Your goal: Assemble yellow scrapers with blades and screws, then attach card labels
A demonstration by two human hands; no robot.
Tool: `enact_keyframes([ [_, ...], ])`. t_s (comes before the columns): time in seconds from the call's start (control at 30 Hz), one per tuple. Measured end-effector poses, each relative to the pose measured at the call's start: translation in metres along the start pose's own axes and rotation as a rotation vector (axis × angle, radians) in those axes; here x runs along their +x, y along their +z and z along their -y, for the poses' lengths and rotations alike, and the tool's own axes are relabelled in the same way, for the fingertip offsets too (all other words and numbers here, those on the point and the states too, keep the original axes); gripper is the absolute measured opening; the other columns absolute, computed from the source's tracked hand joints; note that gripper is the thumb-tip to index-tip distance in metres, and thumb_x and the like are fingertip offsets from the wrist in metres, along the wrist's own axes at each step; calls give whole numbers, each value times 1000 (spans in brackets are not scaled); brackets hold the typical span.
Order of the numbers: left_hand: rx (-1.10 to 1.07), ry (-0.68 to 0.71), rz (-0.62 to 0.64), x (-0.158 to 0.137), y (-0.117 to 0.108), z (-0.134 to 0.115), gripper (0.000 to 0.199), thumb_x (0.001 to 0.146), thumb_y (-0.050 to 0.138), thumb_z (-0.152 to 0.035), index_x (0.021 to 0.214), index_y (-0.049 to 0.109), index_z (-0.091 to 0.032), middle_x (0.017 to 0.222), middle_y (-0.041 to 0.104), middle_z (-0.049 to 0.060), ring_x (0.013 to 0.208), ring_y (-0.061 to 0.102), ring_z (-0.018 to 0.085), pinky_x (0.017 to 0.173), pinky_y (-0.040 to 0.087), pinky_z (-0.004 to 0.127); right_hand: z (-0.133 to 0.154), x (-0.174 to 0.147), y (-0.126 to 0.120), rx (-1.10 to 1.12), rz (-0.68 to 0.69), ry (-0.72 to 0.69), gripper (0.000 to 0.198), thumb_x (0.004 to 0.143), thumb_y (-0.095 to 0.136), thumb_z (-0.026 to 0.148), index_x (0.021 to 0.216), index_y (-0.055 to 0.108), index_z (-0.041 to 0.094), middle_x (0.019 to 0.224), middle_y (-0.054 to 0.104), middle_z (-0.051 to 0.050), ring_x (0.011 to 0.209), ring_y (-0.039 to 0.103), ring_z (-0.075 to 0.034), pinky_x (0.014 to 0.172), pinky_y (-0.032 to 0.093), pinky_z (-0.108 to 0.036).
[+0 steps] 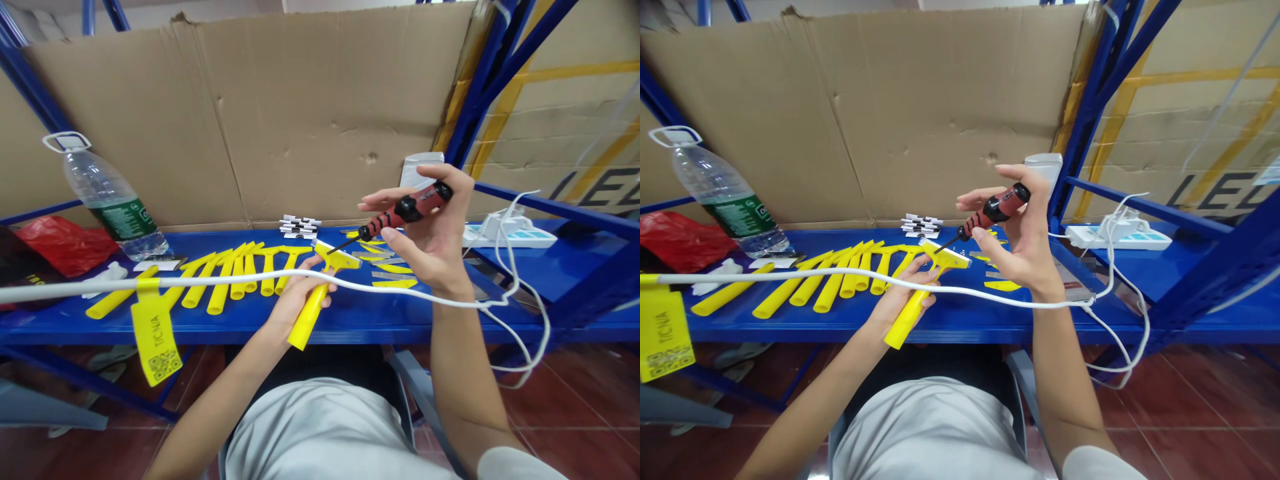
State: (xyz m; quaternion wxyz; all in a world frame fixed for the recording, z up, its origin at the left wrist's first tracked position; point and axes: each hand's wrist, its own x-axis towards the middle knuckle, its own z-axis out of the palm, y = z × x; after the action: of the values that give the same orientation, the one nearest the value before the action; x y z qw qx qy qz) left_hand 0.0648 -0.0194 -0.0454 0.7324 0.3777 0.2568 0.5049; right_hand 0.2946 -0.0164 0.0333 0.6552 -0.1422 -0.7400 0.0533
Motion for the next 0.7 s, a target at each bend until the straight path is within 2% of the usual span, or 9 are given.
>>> enact_keyframes([
  [0.07, -12, -1, 0, 0, 0, -1, 64, 82, 97, -16, 136, 62, -20, 119, 81, 14, 71, 75, 12, 47, 50, 15, 0, 0, 1, -5, 9, 14, 73, 91, 92, 49, 150, 49, 43, 128, 83, -5, 109, 87, -33, 91, 77, -56],
  [0.2, -17, -6, 11, -1, 1, -1, 66, 84, 96, -15, 139, 61, -20, 118, 81, 15, 71, 75, 13, 48, 52, 15, -4, -2, 3, -71, -81, -11, 77, 85, 99, 55, 145, 52, 41, 105, 82, -2, 86, 85, -31, 83, 77, -55],
  [0.27, -10, -4, 12, -1, 1, -1, 68, 82, 98, -16, 139, 61, -20, 115, 81, 13, 71, 75, 13, 49, 52, 16, -4, -3, 3, -100, -114, -18, 76, 84, 99, 57, 142, 53, 41, 100, 81, -1, 79, 83, -29, 80, 77, -54],
  [0.33, -8, 1, 7, -1, 1, 0, 68, 81, 99, -17, 138, 61, -20, 114, 81, 12, 70, 75, 13, 48, 51, 16, -3, -2, 3, -97, -98, -11, 72, 87, 96, 56, 143, 53, 42, 104, 81, -2, 82, 84, -29, 81, 77, -54],
  [0.5, -17, 1, -34, -1, 4, -2, 68, 79, 97, -15, 136, 60, -20, 115, 80, 13, 68, 73, 12, 46, 48, 15, 0, -2, 2, -38, -17, 14, 71, 93, 91, 50, 151, 50, 42, 128, 82, -5, 103, 87, -33, 90, 77, -58],
  [0.57, -16, -1, -49, -1, 5, -2, 68, 79, 97, -14, 135, 59, -20, 116, 80, 13, 68, 73, 12, 46, 47, 15, -2, -3, 2, -60, -38, 15, 71, 92, 92, 48, 151, 51, 42, 125, 82, -5, 101, 87, -32, 91, 77, -58],
  [0.7, -6, -1, -23, -1, 4, -2, 68, 79, 97, -14, 136, 59, -20, 115, 80, 13, 69, 73, 12, 47, 48, 16, -6, -3, 3, -120, -109, -47, 71, 88, 97, 46, 146, 55, 42, 106, 80, 1, 89, 85, -29, 85, 77, -54],
])
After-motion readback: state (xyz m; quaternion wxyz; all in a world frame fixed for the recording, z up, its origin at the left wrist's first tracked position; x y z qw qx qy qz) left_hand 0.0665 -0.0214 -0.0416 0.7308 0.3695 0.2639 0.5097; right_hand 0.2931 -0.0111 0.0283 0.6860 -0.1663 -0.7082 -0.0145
